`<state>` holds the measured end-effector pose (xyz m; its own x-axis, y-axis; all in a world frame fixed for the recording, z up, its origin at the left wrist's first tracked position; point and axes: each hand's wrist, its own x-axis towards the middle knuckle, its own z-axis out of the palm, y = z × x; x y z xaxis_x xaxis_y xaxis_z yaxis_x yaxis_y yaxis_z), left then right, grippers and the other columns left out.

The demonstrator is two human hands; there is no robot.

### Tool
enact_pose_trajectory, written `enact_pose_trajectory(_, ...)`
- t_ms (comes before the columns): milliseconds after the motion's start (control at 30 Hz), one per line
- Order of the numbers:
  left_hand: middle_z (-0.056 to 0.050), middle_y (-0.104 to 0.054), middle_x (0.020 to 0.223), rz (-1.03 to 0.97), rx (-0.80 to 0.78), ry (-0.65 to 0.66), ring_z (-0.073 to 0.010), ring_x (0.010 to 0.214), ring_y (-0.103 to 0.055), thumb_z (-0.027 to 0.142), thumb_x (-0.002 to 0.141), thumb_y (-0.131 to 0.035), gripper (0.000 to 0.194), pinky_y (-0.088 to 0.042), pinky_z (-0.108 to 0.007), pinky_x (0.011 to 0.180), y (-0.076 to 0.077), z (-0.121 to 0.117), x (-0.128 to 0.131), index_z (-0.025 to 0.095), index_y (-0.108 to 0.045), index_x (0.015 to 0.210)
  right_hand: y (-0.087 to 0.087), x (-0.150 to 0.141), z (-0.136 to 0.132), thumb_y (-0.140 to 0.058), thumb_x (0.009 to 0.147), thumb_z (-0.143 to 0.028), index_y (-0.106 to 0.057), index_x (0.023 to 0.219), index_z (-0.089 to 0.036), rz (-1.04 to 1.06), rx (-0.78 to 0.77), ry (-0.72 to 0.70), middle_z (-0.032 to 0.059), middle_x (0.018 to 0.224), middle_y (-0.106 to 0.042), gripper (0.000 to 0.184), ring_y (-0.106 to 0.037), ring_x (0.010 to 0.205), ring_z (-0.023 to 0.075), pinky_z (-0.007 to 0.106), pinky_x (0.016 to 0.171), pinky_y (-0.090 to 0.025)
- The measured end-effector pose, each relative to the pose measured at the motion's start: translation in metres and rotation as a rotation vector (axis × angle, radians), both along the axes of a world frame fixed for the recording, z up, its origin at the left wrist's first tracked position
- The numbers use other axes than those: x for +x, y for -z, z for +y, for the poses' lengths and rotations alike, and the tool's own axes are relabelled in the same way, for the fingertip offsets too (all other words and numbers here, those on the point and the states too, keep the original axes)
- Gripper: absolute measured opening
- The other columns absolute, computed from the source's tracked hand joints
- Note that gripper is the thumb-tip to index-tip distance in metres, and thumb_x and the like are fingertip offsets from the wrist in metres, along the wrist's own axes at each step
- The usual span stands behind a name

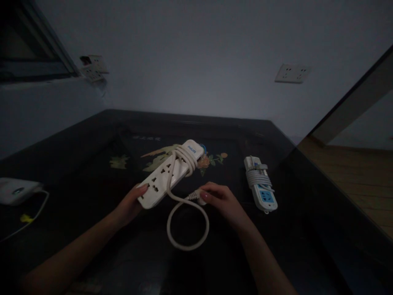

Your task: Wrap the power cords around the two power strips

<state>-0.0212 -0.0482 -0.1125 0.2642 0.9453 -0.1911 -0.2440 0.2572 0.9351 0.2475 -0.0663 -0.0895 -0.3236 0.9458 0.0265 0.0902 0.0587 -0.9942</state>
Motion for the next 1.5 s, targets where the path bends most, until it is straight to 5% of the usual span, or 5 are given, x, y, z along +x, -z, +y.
enact_pose_trajectory(267,-0.007,-0.071,0.075,0.184,0.01,0.045,-0.0195,0.068,-0.061,0.052,0.066,-0.071,0.046,-0.044,-0.026,0.061,0.008,0.0,0.002,0.011,-0.072,0.087,0.004,0.0,-0.006,-0.068,0.079,-0.04,-0.072,0.082,-0.019,0.261,-0.11,-0.087,0.0009,0.077,-0.059,0.021,-0.052,0.068,0.0122,0.024,0.063,-0.04)
enact_pose_trajectory(600,-0.005,-0.07,0.08,0.397,0.148,0.224,-0.0204,0.076,-0.059,0.055,0.075,-0.059,0.044,-0.044,-0.026,0.066,-0.002,-0.002,0.005,0.014,-0.071,0.085,-0.011,0.026,-0.004,-0.068,0.077,-0.042,-0.072,0.079,-0.021,0.32,0.029,0.222,0.0022,0.074,-0.059,0.021,-0.052,0.062,0.0135,0.025,0.054,-0.042)
enact_pose_trajectory(867,-0.005,-0.067,0.077,0.404,0.132,0.47,-0.0171,0.07,-0.057,0.054,0.075,-0.059,0.044,-0.043,-0.023,0.06,-0.002,-0.009,0.01,0.013,-0.068,0.086,-0.002,0.005,-0.003,-0.062,0.079,-0.048,-0.069,0.089,-0.027,0.451,0.093,0.375,0.006,0.091,-0.071,0.025,-0.065,0.089,0.0251,0.041,0.081,-0.052)
enact_pose_trajectory(1067,-0.003,-0.065,0.074,0.362,0.225,0.599,-0.0144,0.065,-0.053,0.052,0.079,-0.057,0.04,-0.039,-0.02,0.055,-0.007,-0.017,0.012,0.014,-0.068,0.088,-0.003,0.009,-0.003,-0.07,0.076,-0.038,-0.069,0.097,-0.02,0.266,0.06,0.602,0.0088,0.103,-0.071,0.028,-0.065,0.093,0.0254,0.037,0.077,-0.052)
enact_pose_trajectory(1500,-0.003,-0.061,0.067,0.446,0.333,0.718,-0.0151,0.06,-0.051,0.055,0.08,-0.052,0.043,-0.038,-0.022,0.054,-0.014,-0.015,0.006,0.014,-0.065,0.078,-0.003,0.027,0.006,-0.069,0.076,-0.035,-0.072,0.089,-0.02,-0.195,0.329,0.669,0.005,0.093,-0.069,0.02,-0.062,0.084,0.0209,0.033,0.072,-0.049)
